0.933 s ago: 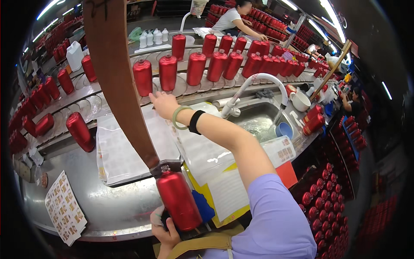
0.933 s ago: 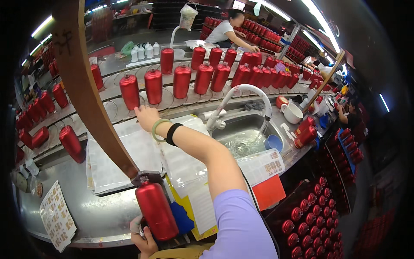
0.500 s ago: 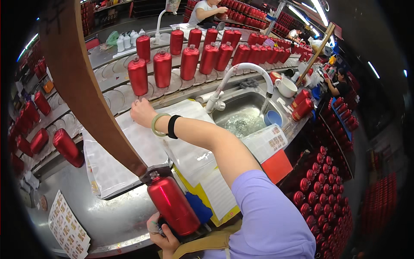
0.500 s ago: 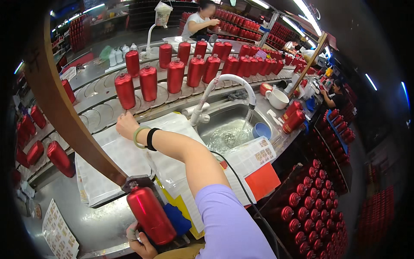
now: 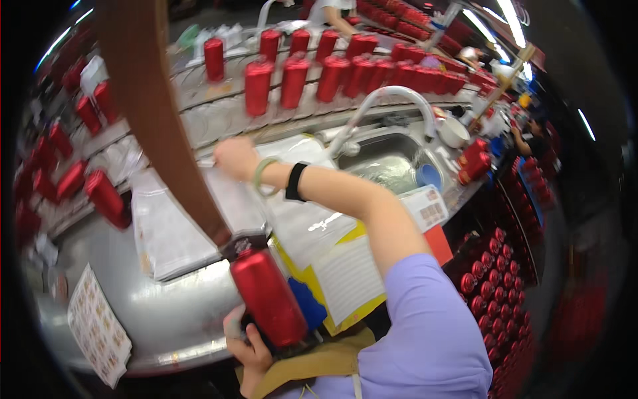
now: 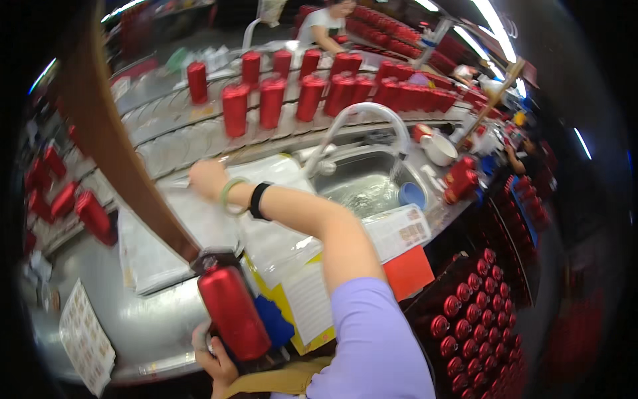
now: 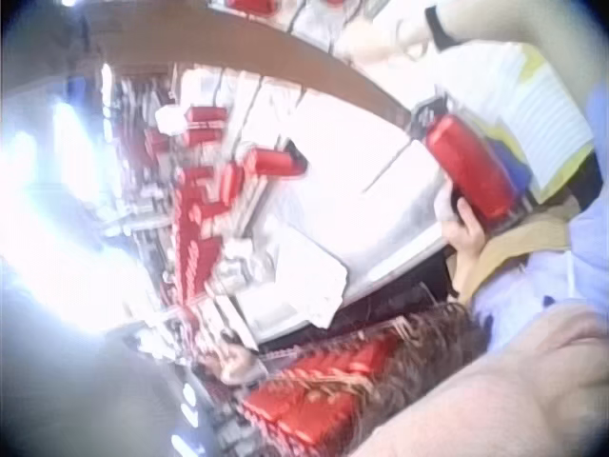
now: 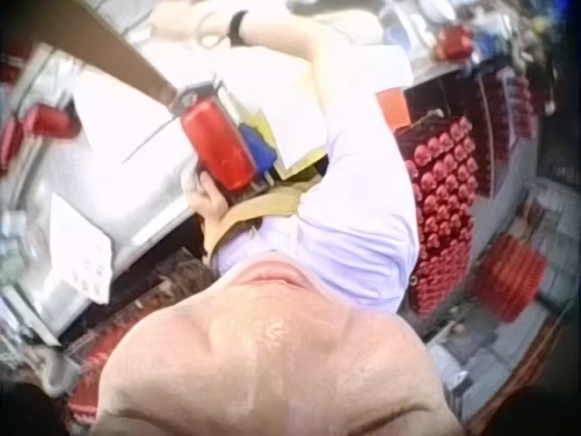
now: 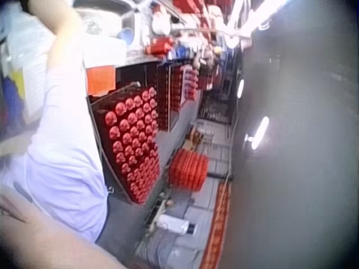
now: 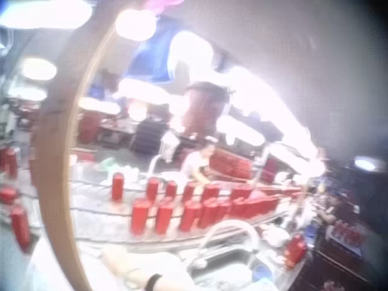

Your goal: Applying decorative stickers and security labels to red liquor bottles on an assembly line.

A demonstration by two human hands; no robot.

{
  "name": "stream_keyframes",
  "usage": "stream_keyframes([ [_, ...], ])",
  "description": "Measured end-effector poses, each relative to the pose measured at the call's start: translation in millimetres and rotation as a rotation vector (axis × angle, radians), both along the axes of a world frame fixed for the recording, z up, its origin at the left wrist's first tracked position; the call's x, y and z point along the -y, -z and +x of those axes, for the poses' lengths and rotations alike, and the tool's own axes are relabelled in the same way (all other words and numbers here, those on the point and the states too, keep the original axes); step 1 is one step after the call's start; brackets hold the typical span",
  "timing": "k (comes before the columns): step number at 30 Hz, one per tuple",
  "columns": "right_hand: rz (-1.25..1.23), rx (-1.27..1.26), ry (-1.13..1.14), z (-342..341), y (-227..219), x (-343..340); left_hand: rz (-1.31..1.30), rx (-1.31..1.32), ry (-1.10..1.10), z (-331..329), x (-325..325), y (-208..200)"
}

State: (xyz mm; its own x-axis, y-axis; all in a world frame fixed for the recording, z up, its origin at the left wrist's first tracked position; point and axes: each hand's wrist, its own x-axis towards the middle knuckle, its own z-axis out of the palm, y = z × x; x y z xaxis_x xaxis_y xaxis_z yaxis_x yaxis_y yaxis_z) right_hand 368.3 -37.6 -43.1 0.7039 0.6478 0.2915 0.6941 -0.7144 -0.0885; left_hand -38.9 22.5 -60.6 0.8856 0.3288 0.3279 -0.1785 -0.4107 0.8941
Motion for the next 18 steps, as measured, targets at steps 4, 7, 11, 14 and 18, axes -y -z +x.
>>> stream_keyframes([
  [4, 0.046, -0.220, 0.084, 8.6, -24.2, 20.3, -0.002, -0.013, 0.065, 2.9, -1.7, -9.6],
  [7, 0.322, -0.335, -0.098, 24.7, -5.8, 37.1, -0.210, -0.028, 0.055, 5.3, -5.0, -18.5],
  [11, 0.233, -0.320, -0.147, 13.0, -14.9, 30.2, -0.374, -0.040, -0.018, 19.5, -36.5, -28.5],
  [14, 0.300, -0.335, -0.286, 20.4, -6.2, 28.1, -0.442, -0.030, -0.046, 50.6, -65.8, -46.8],
  [18, 0.328, -0.384, -0.257, 4.6, -23.1, 18.9, -0.600, -0.058, -0.021, 107.3, -97.5, -63.7],
])
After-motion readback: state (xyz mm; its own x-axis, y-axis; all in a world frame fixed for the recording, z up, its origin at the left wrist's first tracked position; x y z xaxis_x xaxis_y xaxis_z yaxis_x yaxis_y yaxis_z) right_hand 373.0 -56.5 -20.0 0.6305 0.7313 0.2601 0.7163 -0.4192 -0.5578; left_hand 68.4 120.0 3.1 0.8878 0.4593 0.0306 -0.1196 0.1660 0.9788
